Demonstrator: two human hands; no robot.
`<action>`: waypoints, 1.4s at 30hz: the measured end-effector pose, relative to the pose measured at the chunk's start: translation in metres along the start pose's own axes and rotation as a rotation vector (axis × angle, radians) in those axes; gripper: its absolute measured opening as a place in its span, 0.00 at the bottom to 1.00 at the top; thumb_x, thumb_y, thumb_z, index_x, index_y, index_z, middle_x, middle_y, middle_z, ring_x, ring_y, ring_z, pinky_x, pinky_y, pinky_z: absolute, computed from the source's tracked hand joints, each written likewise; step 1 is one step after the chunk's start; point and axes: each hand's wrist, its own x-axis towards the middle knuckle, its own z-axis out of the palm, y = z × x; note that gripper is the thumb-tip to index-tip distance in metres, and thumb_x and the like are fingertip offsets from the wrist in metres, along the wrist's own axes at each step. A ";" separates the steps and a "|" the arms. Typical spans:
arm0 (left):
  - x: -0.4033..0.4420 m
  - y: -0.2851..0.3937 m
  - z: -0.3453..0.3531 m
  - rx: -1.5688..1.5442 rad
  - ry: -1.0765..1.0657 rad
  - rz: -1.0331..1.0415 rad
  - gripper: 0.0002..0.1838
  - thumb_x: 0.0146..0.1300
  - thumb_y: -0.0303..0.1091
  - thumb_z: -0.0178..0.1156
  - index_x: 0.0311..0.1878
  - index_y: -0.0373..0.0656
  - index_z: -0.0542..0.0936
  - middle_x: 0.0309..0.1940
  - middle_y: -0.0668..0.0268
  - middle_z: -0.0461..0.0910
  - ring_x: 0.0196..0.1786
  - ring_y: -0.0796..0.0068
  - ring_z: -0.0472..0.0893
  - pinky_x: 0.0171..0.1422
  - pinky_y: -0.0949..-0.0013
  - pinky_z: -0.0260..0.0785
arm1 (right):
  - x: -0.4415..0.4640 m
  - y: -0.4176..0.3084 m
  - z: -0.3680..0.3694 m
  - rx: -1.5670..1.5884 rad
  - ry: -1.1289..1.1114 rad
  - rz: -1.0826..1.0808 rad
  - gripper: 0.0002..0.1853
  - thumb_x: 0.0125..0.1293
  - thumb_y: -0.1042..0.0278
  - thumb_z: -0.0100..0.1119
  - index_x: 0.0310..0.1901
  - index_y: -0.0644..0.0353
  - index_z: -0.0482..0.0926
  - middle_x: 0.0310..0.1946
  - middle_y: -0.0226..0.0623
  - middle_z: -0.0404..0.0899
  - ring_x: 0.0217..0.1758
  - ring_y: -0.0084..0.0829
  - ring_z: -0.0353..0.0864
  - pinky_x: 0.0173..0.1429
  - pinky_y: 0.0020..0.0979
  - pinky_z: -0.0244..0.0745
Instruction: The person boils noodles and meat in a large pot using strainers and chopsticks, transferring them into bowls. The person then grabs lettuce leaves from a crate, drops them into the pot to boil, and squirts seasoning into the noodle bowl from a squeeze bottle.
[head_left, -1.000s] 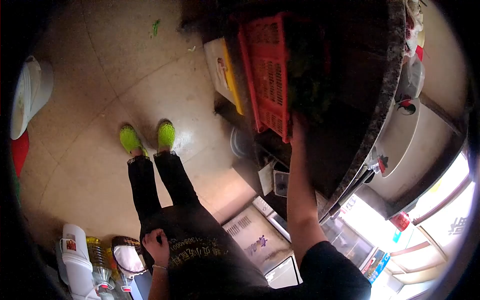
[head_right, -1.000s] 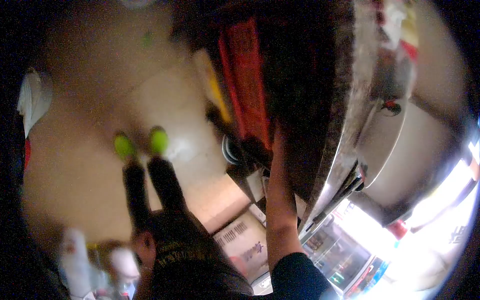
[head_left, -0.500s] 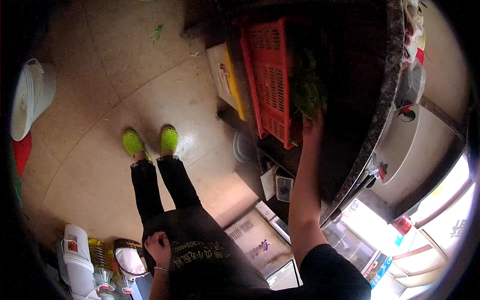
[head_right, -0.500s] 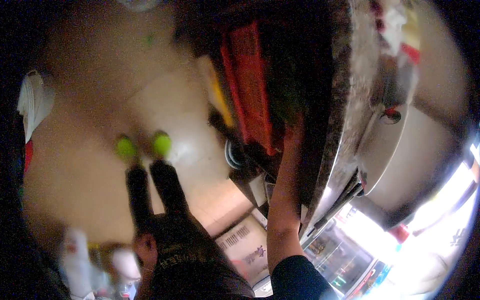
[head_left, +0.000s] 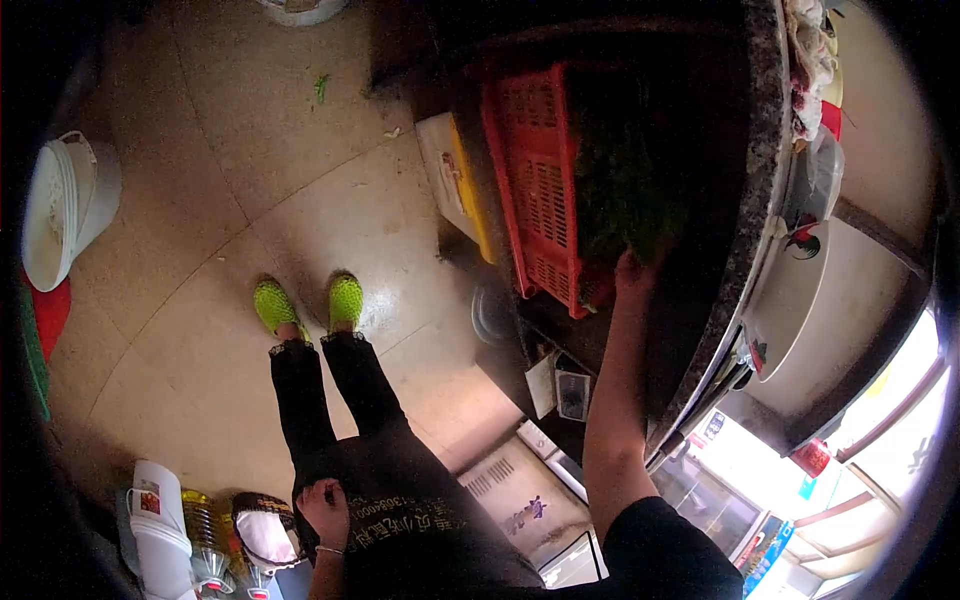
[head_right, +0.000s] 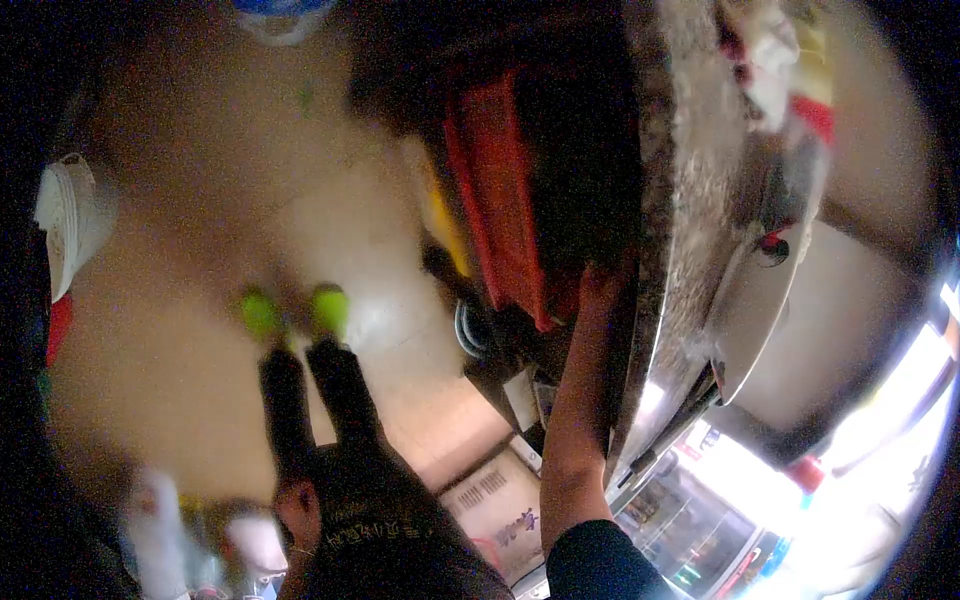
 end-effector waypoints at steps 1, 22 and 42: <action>0.002 0.004 -0.003 0.014 -0.014 -0.006 0.03 0.53 0.32 0.58 0.31 0.46 0.78 0.28 0.67 0.77 0.36 0.63 0.74 0.50 0.59 0.59 | 0.000 -0.001 0.003 0.056 -0.083 -0.031 0.17 0.69 0.61 0.49 0.52 0.64 0.73 0.50 0.40 0.77 0.50 0.35 0.78 0.47 0.32 0.81; 0.010 -0.005 -0.001 0.026 -0.048 -0.025 0.04 0.54 0.34 0.59 0.32 0.46 0.79 0.27 0.65 0.77 0.38 0.60 0.74 0.51 0.58 0.59 | -0.088 0.015 0.031 -1.445 -0.046 -0.734 0.23 0.64 0.71 0.52 0.60 0.62 0.65 0.57 0.42 0.67 0.54 0.36 0.72 0.62 0.34 0.65; 0.010 0.001 -0.010 0.037 -0.043 -0.013 0.05 0.52 0.32 0.57 0.33 0.46 0.79 0.29 0.64 0.78 0.37 0.60 0.74 0.49 0.59 0.59 | 0.041 0.086 0.119 -1.371 -0.378 -0.141 0.33 0.61 0.65 0.58 0.67 0.50 0.59 0.60 0.32 0.67 0.55 0.26 0.70 0.52 0.31 0.69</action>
